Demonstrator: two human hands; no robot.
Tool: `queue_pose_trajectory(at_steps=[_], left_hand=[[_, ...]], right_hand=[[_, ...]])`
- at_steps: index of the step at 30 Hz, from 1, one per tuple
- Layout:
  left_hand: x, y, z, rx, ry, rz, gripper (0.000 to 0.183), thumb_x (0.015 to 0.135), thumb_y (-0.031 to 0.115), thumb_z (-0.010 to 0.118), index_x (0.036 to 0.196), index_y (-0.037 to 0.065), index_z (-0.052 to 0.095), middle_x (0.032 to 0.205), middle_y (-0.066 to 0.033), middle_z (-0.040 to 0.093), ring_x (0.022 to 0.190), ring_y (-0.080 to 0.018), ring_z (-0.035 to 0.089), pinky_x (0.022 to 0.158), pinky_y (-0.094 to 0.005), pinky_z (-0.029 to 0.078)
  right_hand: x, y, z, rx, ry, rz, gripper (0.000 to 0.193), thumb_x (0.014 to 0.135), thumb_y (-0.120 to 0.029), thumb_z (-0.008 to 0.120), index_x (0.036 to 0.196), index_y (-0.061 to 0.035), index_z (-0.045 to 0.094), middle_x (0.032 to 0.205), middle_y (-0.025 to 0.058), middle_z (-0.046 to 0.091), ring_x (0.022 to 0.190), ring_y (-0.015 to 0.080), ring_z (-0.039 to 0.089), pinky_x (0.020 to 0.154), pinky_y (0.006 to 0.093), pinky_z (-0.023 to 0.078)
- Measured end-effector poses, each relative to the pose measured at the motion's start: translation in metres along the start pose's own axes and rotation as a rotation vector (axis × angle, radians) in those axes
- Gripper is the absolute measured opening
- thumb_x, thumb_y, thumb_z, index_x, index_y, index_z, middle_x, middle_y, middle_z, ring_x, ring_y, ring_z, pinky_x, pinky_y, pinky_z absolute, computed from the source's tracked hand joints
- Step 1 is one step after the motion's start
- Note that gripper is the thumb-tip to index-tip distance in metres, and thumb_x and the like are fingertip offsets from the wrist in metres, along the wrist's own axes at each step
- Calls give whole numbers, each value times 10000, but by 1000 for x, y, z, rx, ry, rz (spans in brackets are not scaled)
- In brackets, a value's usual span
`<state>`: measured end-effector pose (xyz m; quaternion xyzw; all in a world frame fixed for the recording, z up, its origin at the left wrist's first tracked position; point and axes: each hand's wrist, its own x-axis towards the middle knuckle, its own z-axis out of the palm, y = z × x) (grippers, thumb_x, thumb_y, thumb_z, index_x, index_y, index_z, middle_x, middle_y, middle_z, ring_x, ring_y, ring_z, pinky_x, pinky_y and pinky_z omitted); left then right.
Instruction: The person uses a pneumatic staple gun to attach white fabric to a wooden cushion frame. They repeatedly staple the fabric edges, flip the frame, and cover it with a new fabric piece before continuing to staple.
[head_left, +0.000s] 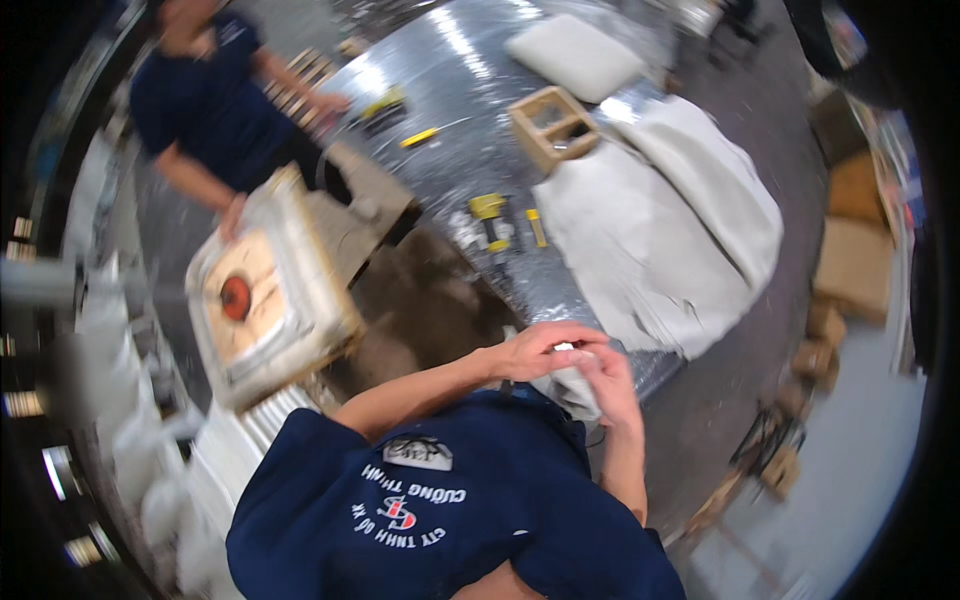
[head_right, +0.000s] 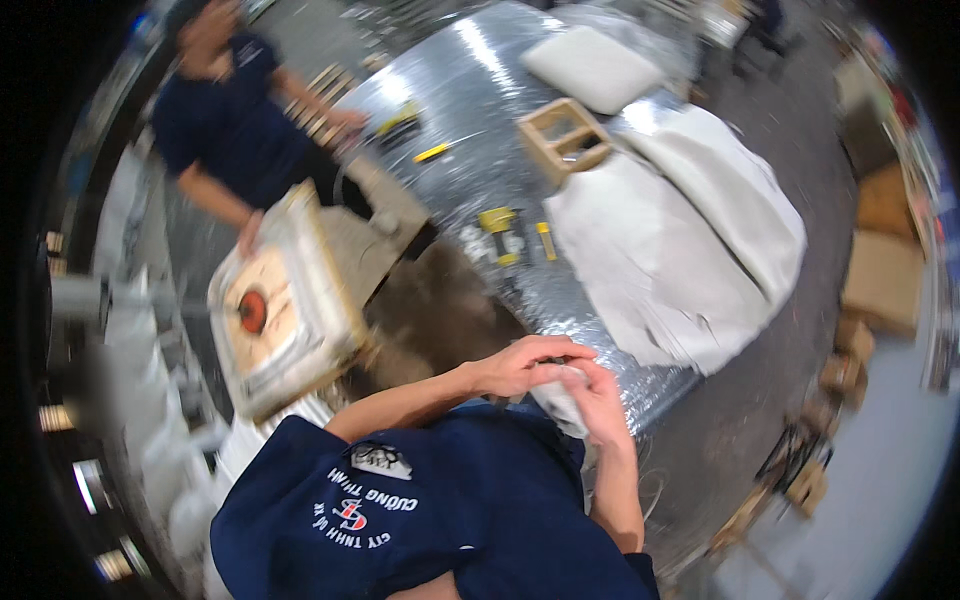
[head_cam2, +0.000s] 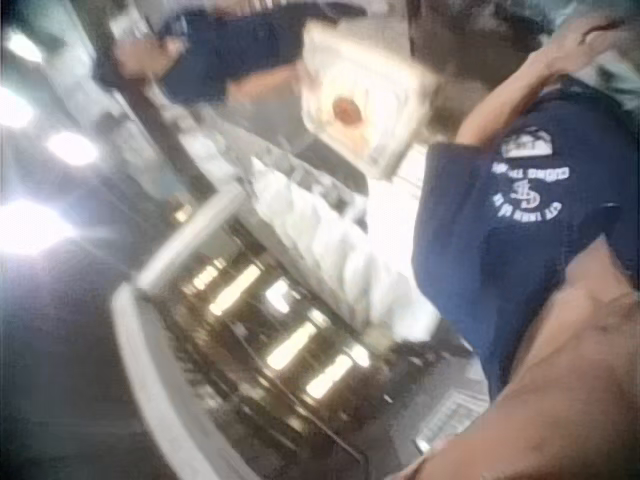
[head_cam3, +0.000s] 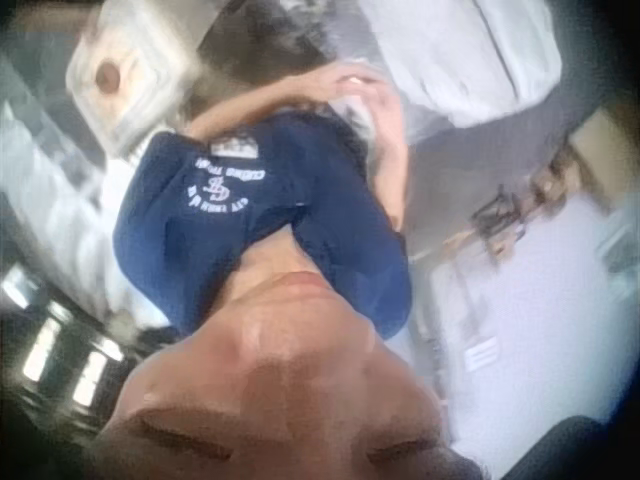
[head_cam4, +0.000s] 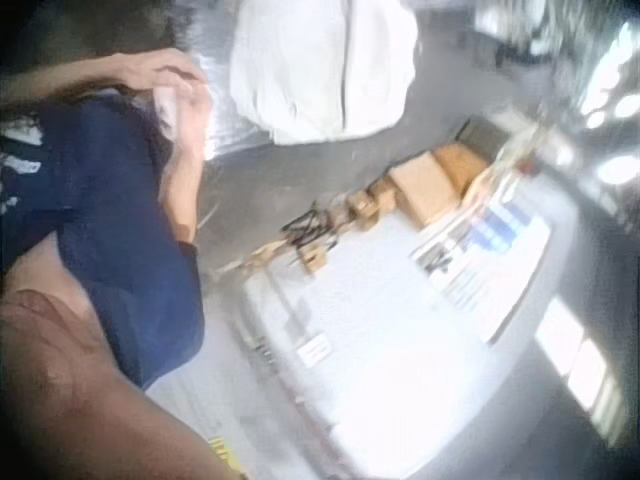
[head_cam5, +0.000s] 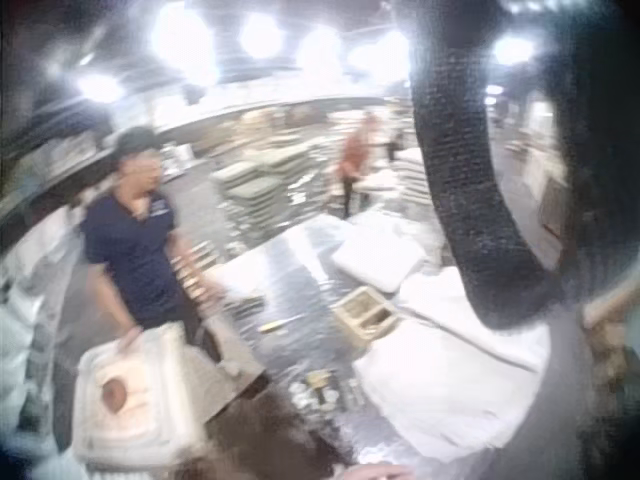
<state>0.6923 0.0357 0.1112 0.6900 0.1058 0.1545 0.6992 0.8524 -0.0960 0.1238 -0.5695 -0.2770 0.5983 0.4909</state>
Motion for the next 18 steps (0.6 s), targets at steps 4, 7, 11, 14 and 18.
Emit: queue_pose_trajectory(at_steps=[4,7,11,14,18], left_hand=[[-102,-12,-2,254,194,78,397,876,212,702,1222,22,657,1104,-135,658,1039,-291,638,911,-422,502],[-170,-41,8,445,383,165,315,805,165,697,1105,70,686,1051,-117,652,1002,-335,626,882,-449,498],[-232,-82,14,430,654,38,275,721,123,673,995,93,678,1035,-111,653,1012,-349,625,883,-445,497],[-279,-105,4,515,800,-84,266,726,116,677,990,84,670,1020,-130,665,1024,-367,627,893,-452,503],[-322,-124,-8,558,961,-209,276,747,131,716,1018,103,679,1030,-131,682,1018,-371,637,894,-478,508]], right_hand=[[-29,-31,53,-56,54,-63,188,996,-180,672,952,3,671,846,19,674,744,66,572,679,249,478],[-50,-34,96,-208,-88,-107,245,975,-230,710,924,7,676,845,6,669,741,64,560,683,250,468],[-71,-45,154,-229,-279,-237,295,952,-251,727,919,38,678,869,111,728,746,122,607,711,276,476],[-86,-58,174,-202,-360,-396,304,956,-238,708,871,43,630,845,210,719,708,169,627,657,305,488],[-93,-89,161,-233,-369,-624,302,986,-244,667,835,-12,548,753,183,673,643,153,578,592,281,454]])
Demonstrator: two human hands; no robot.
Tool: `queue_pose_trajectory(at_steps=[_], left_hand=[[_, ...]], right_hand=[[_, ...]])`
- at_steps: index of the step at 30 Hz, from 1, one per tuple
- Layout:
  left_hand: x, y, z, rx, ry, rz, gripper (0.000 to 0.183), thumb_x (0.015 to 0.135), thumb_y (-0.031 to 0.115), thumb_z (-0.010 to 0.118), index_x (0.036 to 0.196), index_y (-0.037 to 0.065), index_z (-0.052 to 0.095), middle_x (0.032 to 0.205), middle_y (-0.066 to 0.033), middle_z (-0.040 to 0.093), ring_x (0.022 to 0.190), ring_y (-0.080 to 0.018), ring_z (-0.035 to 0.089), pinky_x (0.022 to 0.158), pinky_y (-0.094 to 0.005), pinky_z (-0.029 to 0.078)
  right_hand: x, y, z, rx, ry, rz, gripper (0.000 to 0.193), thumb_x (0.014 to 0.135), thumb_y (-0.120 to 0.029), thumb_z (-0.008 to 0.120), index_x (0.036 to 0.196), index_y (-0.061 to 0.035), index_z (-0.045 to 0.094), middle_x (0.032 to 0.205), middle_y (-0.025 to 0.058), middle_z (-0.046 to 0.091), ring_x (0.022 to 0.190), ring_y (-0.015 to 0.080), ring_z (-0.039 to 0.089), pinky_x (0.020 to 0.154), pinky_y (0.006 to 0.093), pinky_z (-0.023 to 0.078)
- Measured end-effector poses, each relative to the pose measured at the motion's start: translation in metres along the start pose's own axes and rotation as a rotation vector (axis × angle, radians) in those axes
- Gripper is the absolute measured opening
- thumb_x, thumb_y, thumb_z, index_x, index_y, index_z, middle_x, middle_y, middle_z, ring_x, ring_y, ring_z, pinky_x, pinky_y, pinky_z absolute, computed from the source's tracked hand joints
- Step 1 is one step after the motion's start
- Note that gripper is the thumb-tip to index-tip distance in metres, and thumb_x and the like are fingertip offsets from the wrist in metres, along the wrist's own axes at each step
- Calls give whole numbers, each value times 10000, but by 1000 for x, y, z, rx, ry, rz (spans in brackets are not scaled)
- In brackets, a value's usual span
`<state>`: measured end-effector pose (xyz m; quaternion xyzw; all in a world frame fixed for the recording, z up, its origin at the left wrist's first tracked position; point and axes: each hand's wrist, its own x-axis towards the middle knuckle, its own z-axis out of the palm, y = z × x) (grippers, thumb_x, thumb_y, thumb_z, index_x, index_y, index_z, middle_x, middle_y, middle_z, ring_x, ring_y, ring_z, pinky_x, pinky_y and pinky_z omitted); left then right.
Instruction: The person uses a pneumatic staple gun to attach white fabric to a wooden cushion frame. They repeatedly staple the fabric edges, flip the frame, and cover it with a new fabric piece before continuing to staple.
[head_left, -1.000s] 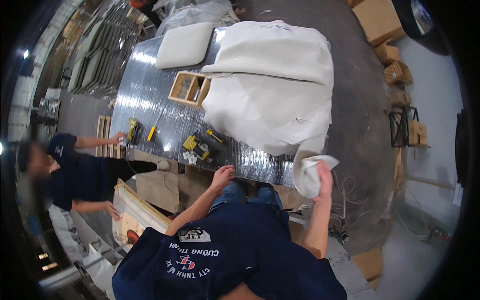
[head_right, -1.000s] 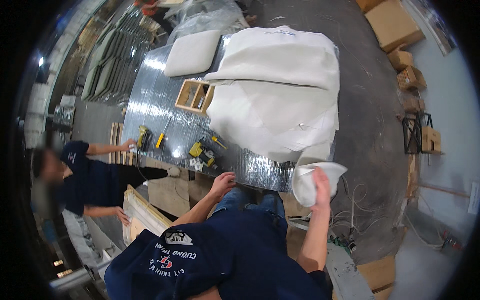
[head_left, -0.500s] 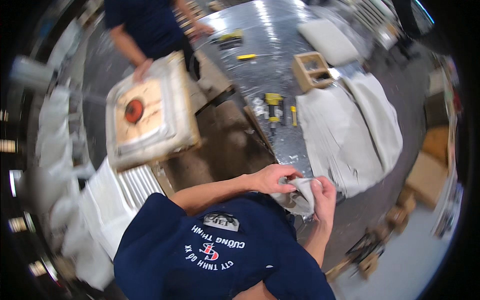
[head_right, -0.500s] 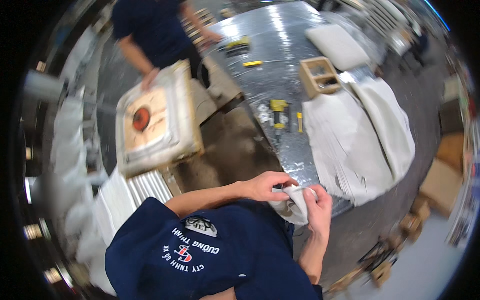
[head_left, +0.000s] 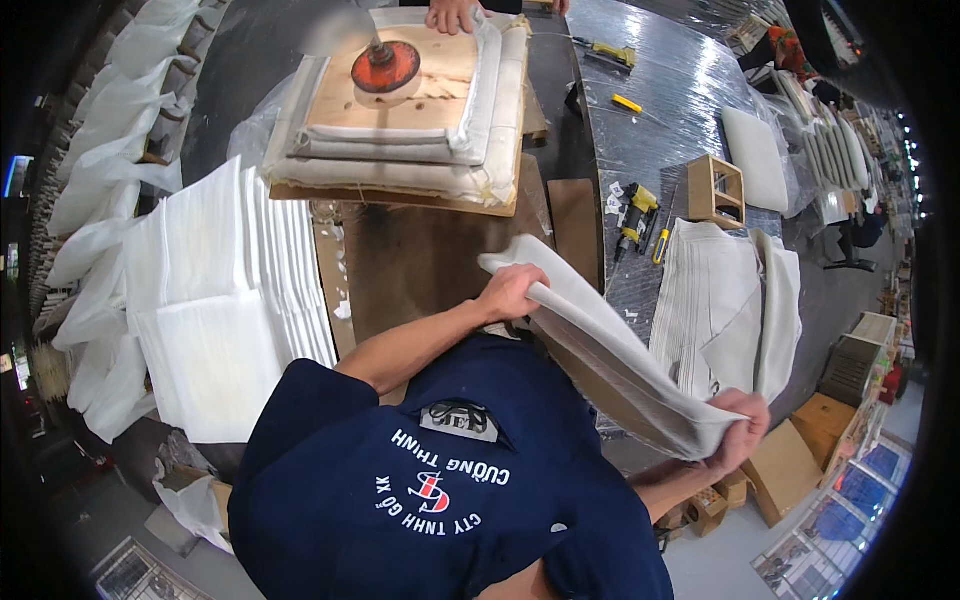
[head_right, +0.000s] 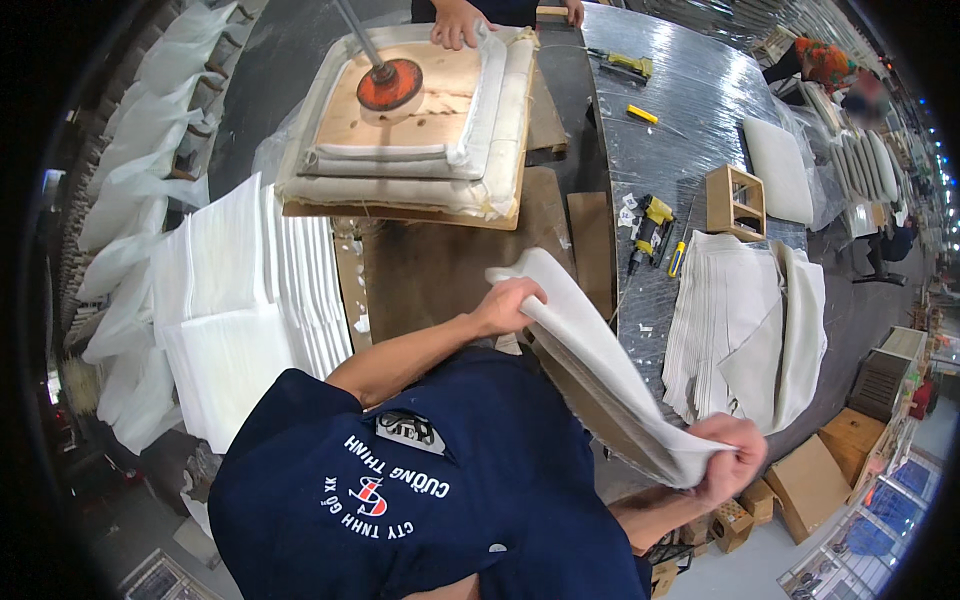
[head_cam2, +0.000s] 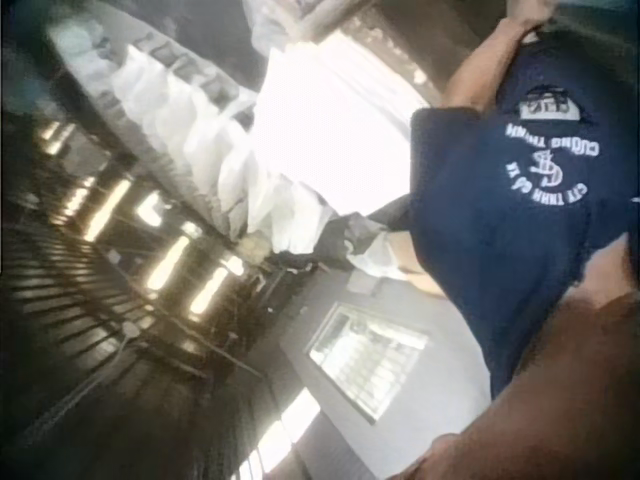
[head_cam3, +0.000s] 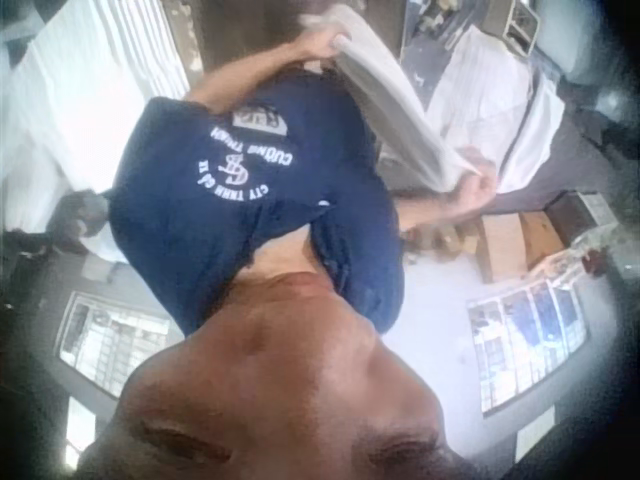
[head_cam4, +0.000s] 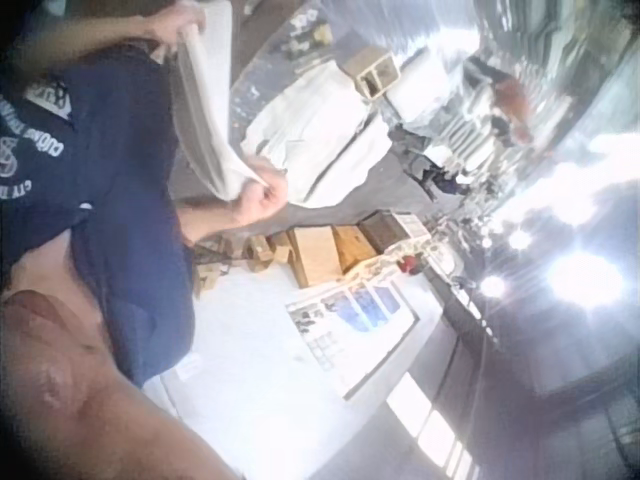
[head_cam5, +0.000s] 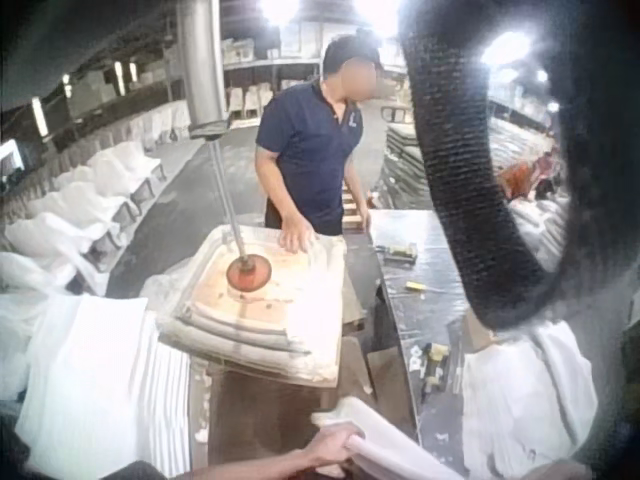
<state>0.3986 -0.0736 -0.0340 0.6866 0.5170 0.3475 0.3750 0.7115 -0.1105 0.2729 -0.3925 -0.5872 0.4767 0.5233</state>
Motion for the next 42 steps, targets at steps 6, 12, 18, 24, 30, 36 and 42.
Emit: queue_pose_trajectory(at_steps=[6,12,18,24,30,36,42], left_hand=[[-5,-27,-19,-71,43,-108,272,802,114,708,1070,87,672,1050,-129,684,1044,-355,651,894,-434,520],[1,-40,-33,-109,92,-256,278,824,102,673,1102,82,664,1015,-142,708,980,-350,684,848,-432,533],[13,-64,-24,153,62,-261,260,874,150,622,1130,107,640,1082,-189,682,1044,-421,634,884,-517,508],[29,-138,-11,92,-97,-815,330,981,312,510,1222,133,647,1163,-244,637,1178,-463,575,1016,-520,482],[184,-88,10,-694,70,-1028,245,984,236,498,1162,122,622,1018,-112,652,858,-281,650,656,-436,554],[384,-50,-55,-1348,693,-496,141,1030,219,546,1122,119,585,1032,-63,657,929,-211,671,803,-409,591],[403,-83,-286,-1506,775,-232,449,974,423,470,1207,72,627,1275,-136,655,1153,-331,638,1067,-514,481]], right_hand=[[18,-9,-64,-56,195,-108,316,1043,-298,606,874,-53,498,797,97,590,682,110,476,652,272,424],[41,22,-91,-193,484,-57,247,1068,-238,551,1003,-5,598,931,97,662,849,139,585,796,282,465],[70,58,-112,-262,573,73,244,1043,-219,607,1006,19,646,1012,109,705,901,139,599,862,300,465],[79,104,-130,-234,632,61,233,1032,-196,609,959,22,645,997,142,711,916,173,618,879,321,465],[9,112,-144,-128,1017,76,211,1017,-198,626,960,3,654,1044,102,666,829,135,597,694,265,459],[24,115,-80,-28,791,58,206,948,-168,678,858,17,660,1068,125,643,751,113,536,602,252,408],[111,143,68,-24,252,224,115,860,-70,725,884,43,733,1163,134,671,1006,176,602,868,315,458]])
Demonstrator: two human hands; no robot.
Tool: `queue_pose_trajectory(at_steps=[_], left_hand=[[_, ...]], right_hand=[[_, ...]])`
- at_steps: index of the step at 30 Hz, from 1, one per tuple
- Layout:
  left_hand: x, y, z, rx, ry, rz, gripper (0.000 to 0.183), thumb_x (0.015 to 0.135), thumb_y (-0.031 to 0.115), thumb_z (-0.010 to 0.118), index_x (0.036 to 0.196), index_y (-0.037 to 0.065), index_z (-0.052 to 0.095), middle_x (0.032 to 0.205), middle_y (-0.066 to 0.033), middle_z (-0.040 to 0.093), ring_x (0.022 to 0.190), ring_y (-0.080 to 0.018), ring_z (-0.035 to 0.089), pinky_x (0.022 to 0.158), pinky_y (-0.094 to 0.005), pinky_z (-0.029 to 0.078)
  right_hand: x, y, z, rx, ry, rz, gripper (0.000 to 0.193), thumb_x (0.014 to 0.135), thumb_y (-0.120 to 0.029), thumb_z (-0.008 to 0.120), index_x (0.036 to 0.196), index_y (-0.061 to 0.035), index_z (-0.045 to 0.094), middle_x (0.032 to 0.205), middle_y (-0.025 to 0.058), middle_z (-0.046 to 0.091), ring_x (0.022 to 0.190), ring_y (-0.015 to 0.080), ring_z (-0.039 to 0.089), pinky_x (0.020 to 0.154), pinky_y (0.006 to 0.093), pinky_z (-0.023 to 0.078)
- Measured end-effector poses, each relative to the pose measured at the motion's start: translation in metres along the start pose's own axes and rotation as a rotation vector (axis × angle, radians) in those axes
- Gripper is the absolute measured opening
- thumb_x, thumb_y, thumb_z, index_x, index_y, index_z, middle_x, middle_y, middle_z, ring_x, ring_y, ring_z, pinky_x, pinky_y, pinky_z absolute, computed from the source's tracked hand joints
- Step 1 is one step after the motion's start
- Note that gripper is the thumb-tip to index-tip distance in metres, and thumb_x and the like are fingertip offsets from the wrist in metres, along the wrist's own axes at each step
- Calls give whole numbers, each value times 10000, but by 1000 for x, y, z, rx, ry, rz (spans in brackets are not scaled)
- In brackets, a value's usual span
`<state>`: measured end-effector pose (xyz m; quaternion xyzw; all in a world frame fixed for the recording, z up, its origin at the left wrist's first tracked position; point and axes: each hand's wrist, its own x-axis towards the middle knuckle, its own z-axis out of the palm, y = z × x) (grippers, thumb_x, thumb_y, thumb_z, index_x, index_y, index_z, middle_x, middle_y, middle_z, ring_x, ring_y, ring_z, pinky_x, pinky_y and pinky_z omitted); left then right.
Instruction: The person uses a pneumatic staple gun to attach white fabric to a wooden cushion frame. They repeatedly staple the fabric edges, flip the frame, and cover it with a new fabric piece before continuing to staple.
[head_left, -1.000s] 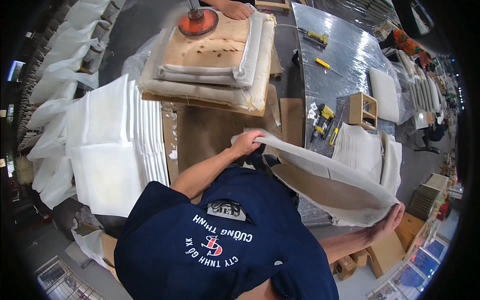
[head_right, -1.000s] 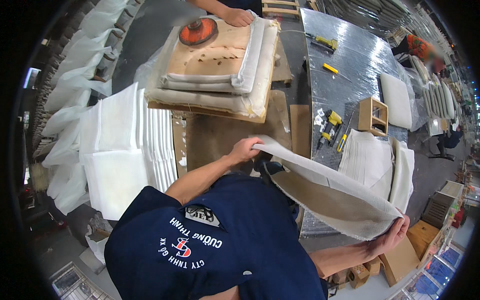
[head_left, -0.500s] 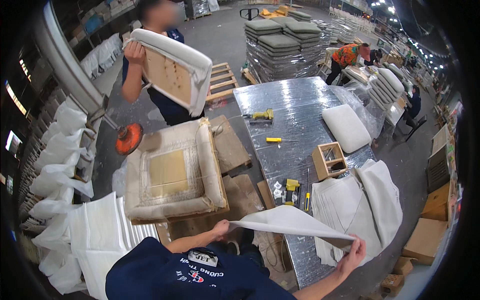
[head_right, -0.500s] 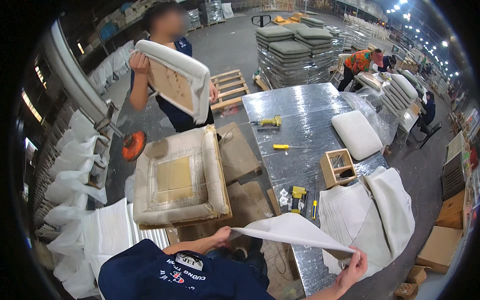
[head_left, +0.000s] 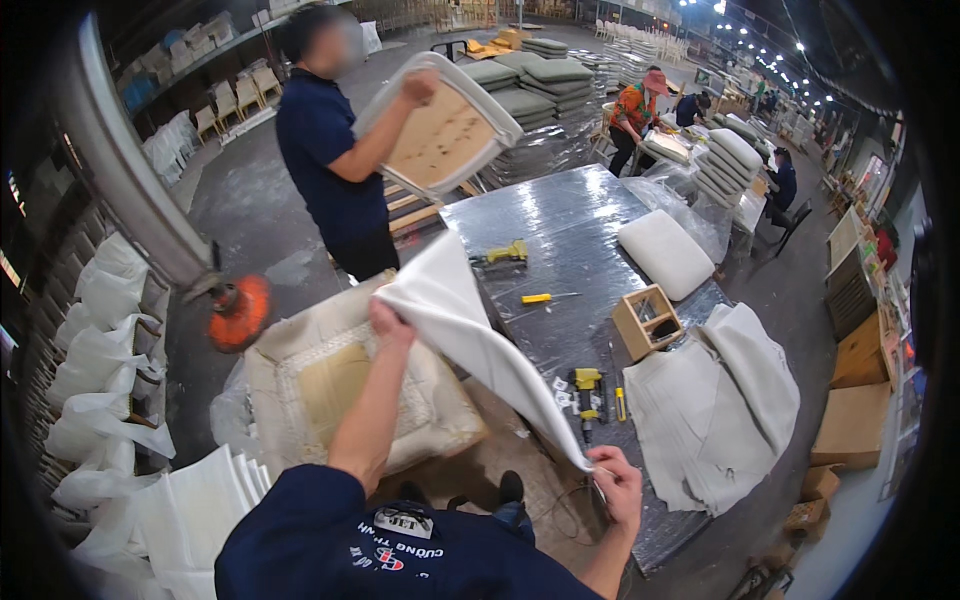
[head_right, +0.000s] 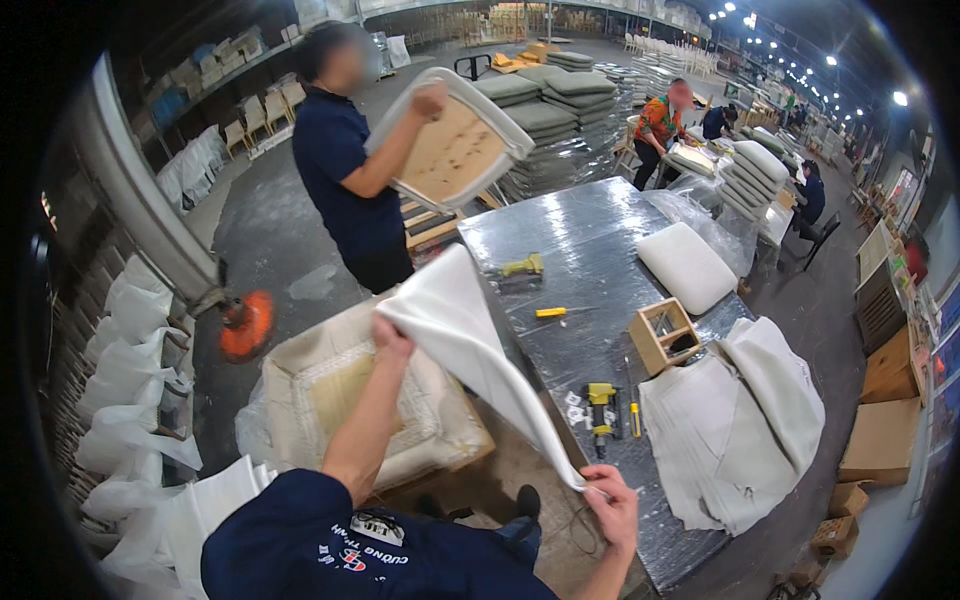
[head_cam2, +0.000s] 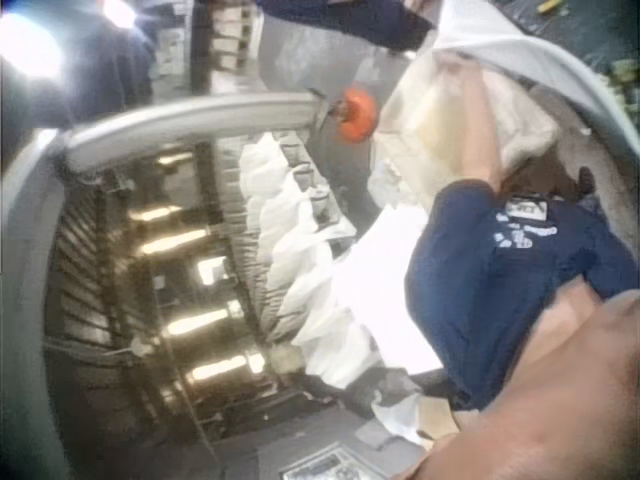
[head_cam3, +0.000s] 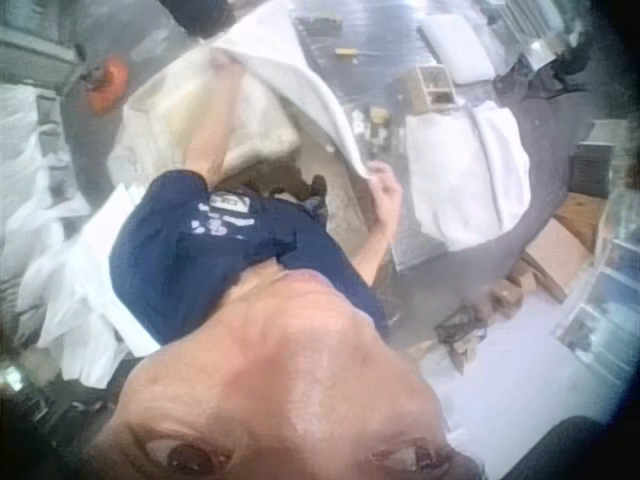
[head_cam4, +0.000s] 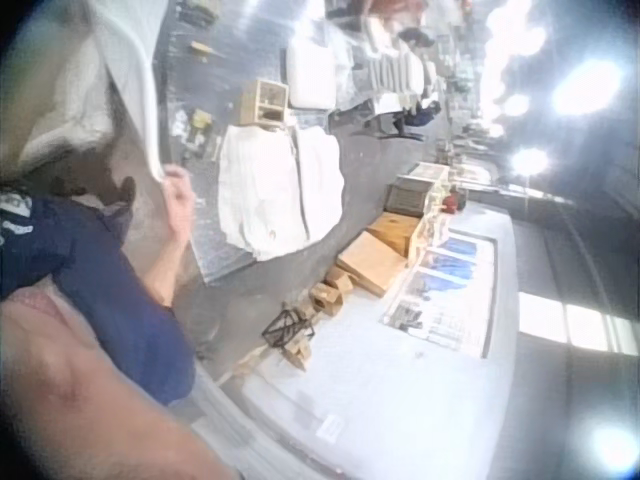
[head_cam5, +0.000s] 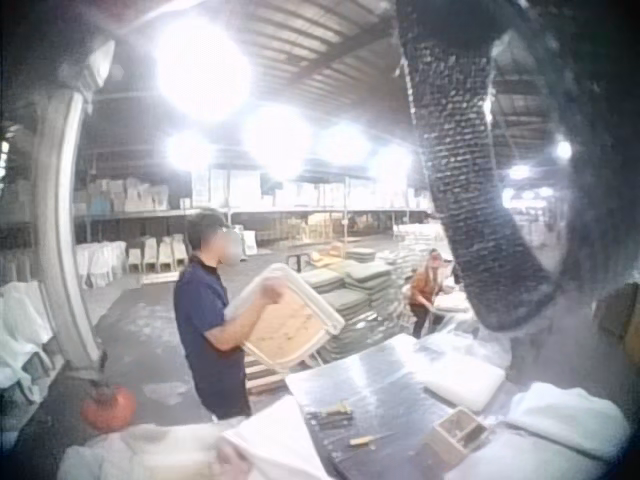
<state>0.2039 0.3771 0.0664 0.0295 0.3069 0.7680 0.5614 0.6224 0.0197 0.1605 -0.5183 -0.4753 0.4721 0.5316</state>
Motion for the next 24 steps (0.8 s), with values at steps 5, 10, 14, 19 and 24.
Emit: queue_pose_trajectory(at_steps=[5,10,14,19,24], left_hand=[[-50,187,-90,55,-42,142,825,957,713,412,1514,106,433,1505,-88,523,1357,-331,524,1144,-544,433],[-106,234,-242,-214,328,-373,1049,852,914,204,1566,170,395,1595,-78,424,1502,-311,297,1194,-604,225],[-105,283,-355,-261,-105,-153,828,946,772,285,1466,174,527,1451,-99,573,1142,-268,591,938,-475,493],[-99,312,-360,-199,139,29,509,960,540,511,1327,212,637,1307,-140,648,808,-208,584,739,-393,548],[-110,215,-267,-267,570,-477,734,865,602,622,1444,168,503,1518,-140,474,1303,-327,479,1118,-554,397]], right_hand=[[36,42,116,-45,-213,17,138,908,-115,726,915,21,749,1206,77,657,1051,154,609,896,299,475],[82,30,232,-51,-670,20,160,940,-154,716,958,2,744,1251,67,635,1100,146,588,901,292,478],[94,-7,263,59,-613,22,173,941,-154,714,1033,-16,764,1222,77,659,1117,167,592,953,323,473],[84,-49,261,221,-475,32,277,908,-267,759,980,-1,769,1195,95,681,1102,187,608,967,358,460],[81,-19,253,262,-236,106,413,973,-381,680,897,23,722,997,136,719,895,184,652,821,319,509]])
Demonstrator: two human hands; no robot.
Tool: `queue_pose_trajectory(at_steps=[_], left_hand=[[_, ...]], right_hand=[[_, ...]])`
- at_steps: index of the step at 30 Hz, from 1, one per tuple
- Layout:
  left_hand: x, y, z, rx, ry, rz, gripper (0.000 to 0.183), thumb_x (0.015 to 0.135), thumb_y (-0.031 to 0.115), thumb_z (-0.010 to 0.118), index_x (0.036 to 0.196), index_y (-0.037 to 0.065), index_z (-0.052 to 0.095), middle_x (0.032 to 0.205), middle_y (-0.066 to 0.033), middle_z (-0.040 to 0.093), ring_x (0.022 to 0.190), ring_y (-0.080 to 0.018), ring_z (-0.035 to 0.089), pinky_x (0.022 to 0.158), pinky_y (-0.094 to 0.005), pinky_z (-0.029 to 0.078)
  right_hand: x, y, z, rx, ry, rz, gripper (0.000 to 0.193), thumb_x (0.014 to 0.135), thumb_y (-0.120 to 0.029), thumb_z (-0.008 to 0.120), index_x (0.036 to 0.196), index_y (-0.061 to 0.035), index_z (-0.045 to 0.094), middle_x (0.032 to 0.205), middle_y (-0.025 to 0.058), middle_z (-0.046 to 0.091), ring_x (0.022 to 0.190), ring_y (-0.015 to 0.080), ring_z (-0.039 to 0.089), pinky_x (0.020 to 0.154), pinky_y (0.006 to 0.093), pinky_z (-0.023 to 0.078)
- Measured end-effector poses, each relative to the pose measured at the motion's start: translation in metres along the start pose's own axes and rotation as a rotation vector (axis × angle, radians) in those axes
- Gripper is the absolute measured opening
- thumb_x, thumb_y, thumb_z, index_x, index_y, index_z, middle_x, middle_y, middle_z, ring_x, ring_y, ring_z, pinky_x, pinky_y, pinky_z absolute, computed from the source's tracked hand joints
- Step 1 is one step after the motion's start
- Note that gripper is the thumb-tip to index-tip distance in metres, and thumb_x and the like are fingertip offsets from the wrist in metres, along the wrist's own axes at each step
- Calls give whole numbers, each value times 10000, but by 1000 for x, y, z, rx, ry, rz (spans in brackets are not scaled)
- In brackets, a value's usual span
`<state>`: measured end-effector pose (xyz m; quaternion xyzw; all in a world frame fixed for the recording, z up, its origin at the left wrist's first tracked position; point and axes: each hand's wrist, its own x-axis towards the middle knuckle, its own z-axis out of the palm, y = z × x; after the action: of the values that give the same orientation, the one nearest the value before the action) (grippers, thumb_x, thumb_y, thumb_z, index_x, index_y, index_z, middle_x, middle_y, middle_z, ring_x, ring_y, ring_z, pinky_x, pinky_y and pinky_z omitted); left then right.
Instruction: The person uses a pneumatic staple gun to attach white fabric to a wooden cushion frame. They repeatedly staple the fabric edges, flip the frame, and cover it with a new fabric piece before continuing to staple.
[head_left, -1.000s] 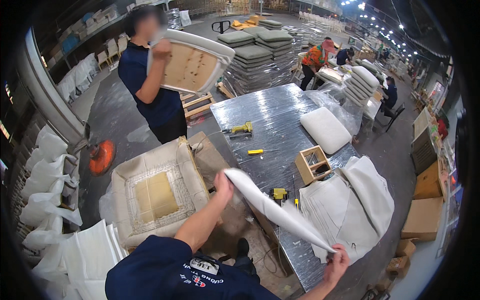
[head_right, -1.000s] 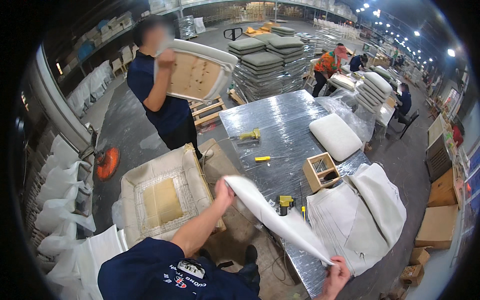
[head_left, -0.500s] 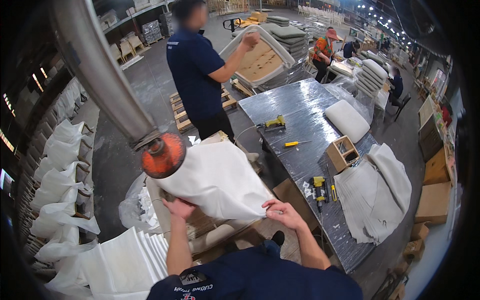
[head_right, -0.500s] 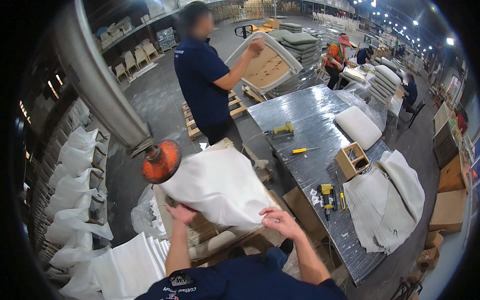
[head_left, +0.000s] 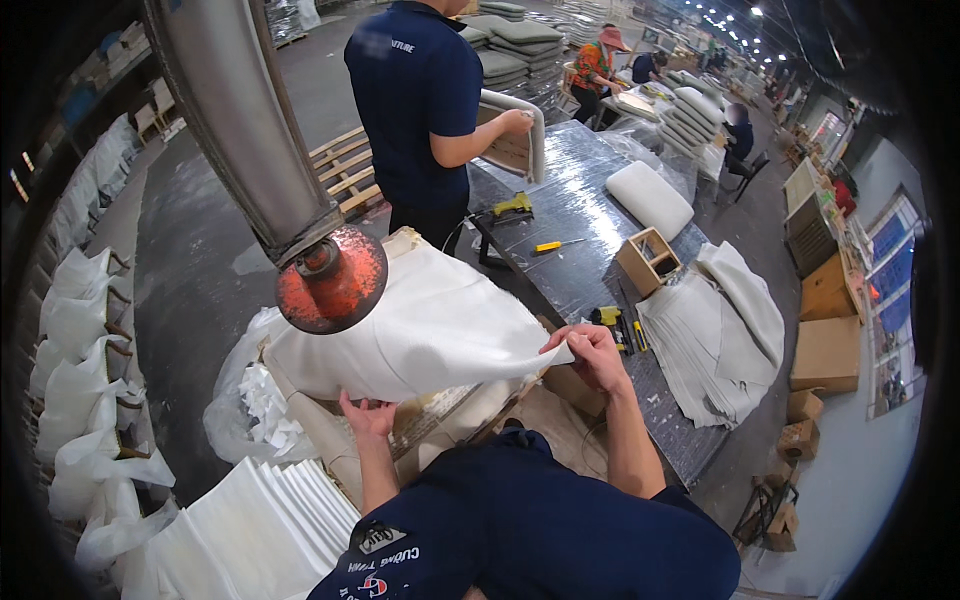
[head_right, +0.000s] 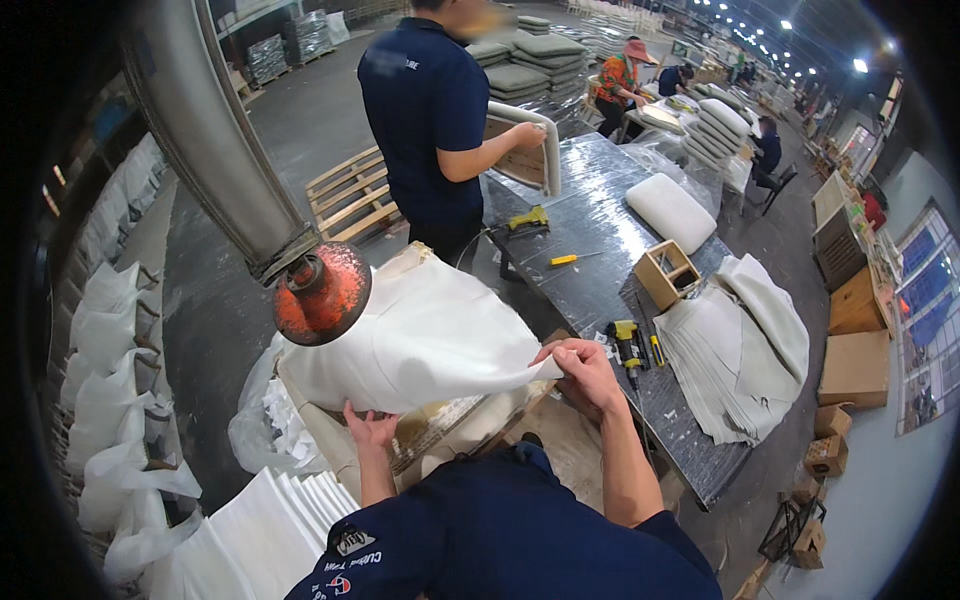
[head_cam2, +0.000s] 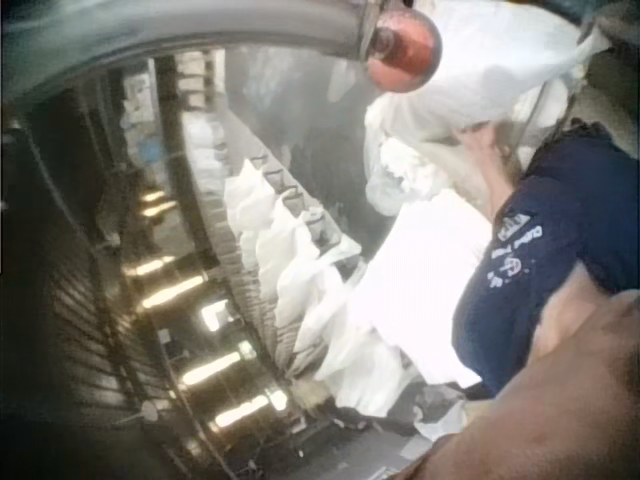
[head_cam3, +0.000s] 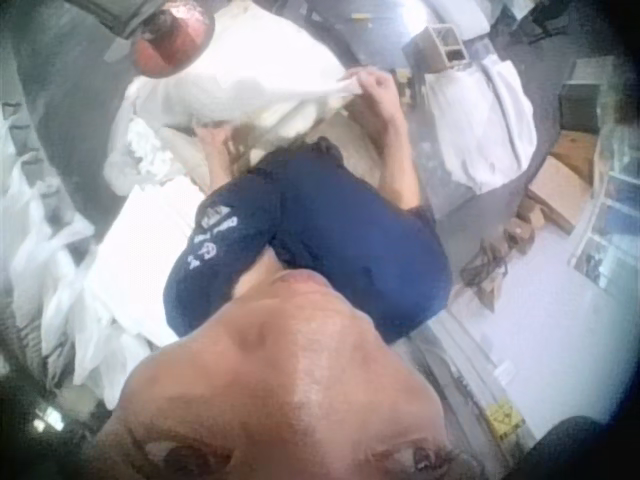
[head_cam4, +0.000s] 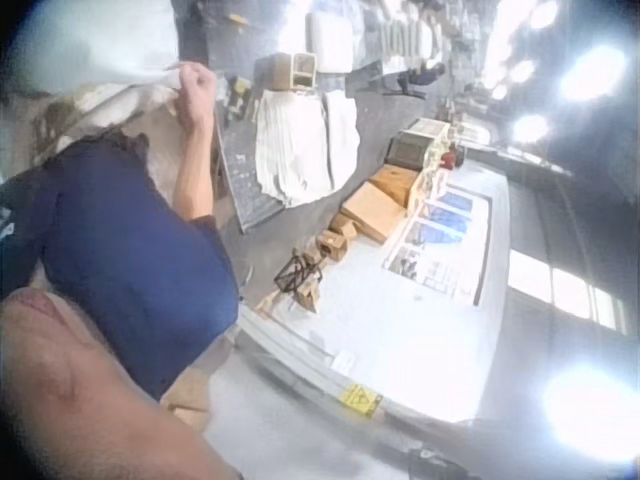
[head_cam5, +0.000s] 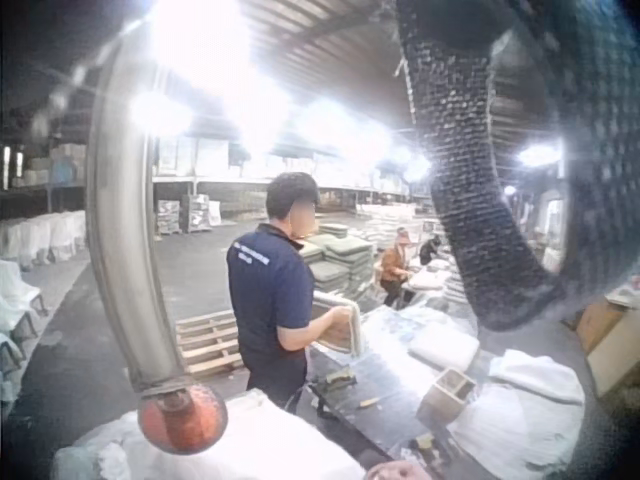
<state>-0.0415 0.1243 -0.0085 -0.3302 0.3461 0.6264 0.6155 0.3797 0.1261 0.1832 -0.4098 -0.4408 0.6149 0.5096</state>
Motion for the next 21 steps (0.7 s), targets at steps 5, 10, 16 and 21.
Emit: queue_pose_trajectory(at_steps=[5,10,16,21], left_hand=[[26,48,-2,58,-309,157,710,904,525,615,1468,113,488,1527,-116,478,1436,-361,399,1171,-571,341],[10,71,-33,132,-461,368,537,966,430,549,1408,126,563,1484,-69,543,1361,-308,493,1159,-551,372],[-34,66,-68,-45,-459,392,668,946,515,487,1464,92,508,1508,-107,524,1398,-351,463,1178,-546,353],[-5,51,-78,-61,-433,339,561,1019,422,344,1433,96,536,1471,-100,571,1370,-341,515,1159,-537,386]], right_hand=[[-11,55,-46,276,317,196,477,1063,-436,513,884,-19,661,853,132,696,725,177,621,639,299,487],[-35,152,-61,-163,530,409,424,944,-242,719,1239,30,583,953,99,668,762,129,586,666,289,503],[-63,191,-23,-269,398,912,783,870,-343,826,1469,0,456,1216,129,629,834,124,598,642,285,494],[-75,224,-75,-627,33,1007,383,887,-359,785,1073,-38,690,722,10,558,602,138,522,559,338,493]])
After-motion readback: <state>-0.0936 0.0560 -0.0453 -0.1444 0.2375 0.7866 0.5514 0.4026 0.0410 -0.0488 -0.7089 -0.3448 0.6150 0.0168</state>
